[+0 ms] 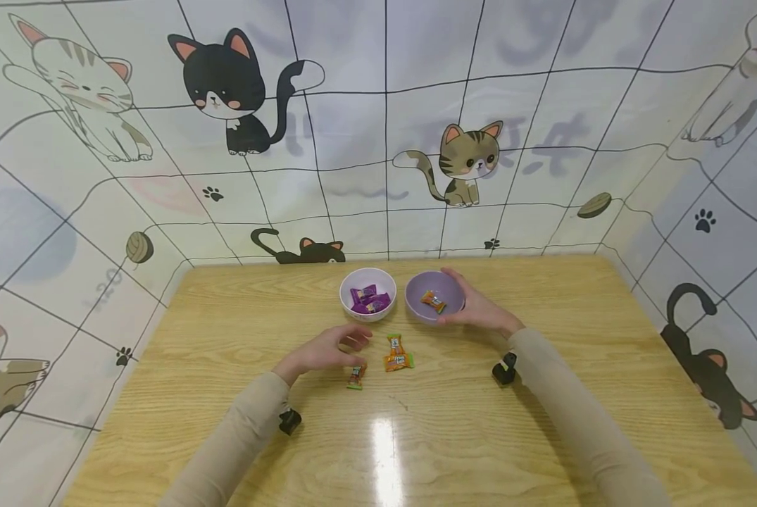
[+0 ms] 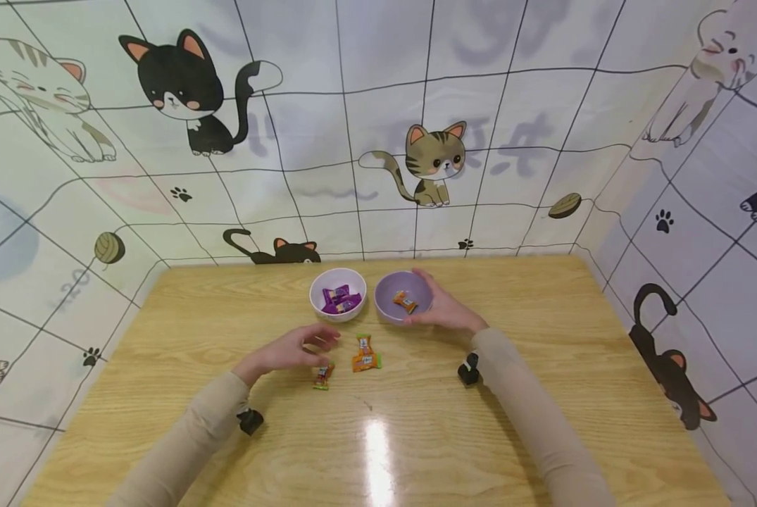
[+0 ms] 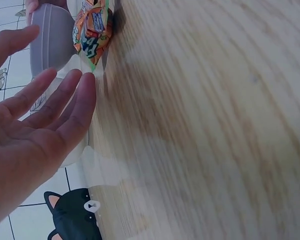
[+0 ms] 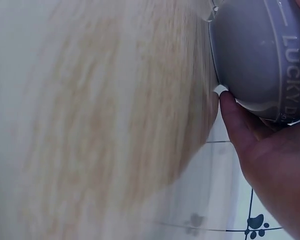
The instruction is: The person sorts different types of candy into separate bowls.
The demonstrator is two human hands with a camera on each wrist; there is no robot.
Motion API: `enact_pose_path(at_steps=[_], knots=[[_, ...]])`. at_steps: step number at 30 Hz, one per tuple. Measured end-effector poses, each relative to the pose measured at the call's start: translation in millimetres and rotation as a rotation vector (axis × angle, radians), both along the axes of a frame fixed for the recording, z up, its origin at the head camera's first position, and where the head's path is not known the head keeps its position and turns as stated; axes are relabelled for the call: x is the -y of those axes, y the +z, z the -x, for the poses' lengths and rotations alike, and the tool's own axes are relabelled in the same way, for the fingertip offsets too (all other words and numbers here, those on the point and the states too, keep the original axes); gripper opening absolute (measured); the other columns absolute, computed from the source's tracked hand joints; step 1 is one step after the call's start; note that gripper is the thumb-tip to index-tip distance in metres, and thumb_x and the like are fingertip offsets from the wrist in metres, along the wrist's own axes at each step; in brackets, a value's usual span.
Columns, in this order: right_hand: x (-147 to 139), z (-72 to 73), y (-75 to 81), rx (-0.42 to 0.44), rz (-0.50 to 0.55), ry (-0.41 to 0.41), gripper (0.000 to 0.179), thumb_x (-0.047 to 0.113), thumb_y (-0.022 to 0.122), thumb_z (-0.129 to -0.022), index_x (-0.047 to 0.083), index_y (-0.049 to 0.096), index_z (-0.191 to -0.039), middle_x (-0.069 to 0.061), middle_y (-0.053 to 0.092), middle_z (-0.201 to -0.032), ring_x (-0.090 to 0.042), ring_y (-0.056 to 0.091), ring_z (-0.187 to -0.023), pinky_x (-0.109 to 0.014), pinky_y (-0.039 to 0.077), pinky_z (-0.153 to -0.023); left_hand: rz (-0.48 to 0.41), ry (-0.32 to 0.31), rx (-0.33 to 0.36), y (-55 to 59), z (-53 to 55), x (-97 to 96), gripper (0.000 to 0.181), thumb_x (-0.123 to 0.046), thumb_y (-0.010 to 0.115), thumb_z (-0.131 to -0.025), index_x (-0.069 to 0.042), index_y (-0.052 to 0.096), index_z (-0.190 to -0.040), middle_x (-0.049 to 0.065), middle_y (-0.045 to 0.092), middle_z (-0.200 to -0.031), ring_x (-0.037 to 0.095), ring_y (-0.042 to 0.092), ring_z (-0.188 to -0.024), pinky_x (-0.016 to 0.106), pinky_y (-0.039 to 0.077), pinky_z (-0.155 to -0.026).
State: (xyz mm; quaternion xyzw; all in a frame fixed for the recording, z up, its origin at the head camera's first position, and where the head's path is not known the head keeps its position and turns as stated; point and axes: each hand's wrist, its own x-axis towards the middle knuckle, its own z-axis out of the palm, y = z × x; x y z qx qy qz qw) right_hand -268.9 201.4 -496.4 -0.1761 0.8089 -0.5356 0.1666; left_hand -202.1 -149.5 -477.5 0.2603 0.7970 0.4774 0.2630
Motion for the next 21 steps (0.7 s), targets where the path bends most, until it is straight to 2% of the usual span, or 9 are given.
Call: enact_pose_path(at_steps=[5,10,16,21], knots=[[4,1.3,1.2,0.002,-0.021,0.018,0.114,0.023,0.086,-0.071,0.022,0.010,-0.156,-0.023,0.027,-0.146,-0.041,0.031,-0.131,-0.059,0.031,-0.102,0.015,-0.022,-0.041,-1.8,1.3,3.1,0.048,-0.001,0.069,-0.085,0.008,0.049,-0.128,0.023,0.057,-0.121,0.038,0.054,-0.111,0.042,0.047,-0.094],[7,3.3,1.1,0.010,-0.005,0.032,0.113,0.021,0.086,-0.072,0.022,0.011,-0.156,-0.021,0.028,-0.146,-0.040,0.031,-0.131,-0.059,0.030,-0.103,0.047,-0.040,-0.048,-0.2,1.0,2.8,0.043,0.003,0.068,-0.084,0.007,0.052,-0.124,0.021,0.060,-0.115,0.034,0.056,-0.106,0.041,0.047,-0.093],[8,7.0,1.9,0.002,0.010,0.060,0.111,0.019,0.086,-0.072,0.027,0.013,-0.155,-0.019,0.029,-0.145,-0.038,0.033,-0.130,-0.057,0.032,-0.102,0.107,-0.063,-0.088,-3.2,2.0,2.2,0.042,0.005,0.069,-0.082,0.005,0.054,-0.122,0.016,0.062,-0.106,0.025,0.058,-0.098,0.036,0.049,-0.089],[8,10.4,1.1,-0.003,0.026,0.091,0.110,0.019,0.085,-0.073,0.027,0.013,-0.155,-0.020,0.029,-0.145,-0.038,0.032,-0.130,-0.055,0.032,-0.102,0.114,-0.075,-0.098,-4.3,1.7,3.6,0.041,0.007,0.068,-0.082,0.006,0.054,-0.121,0.014,0.062,-0.101,0.022,0.059,-0.092,0.029,0.050,-0.084]])
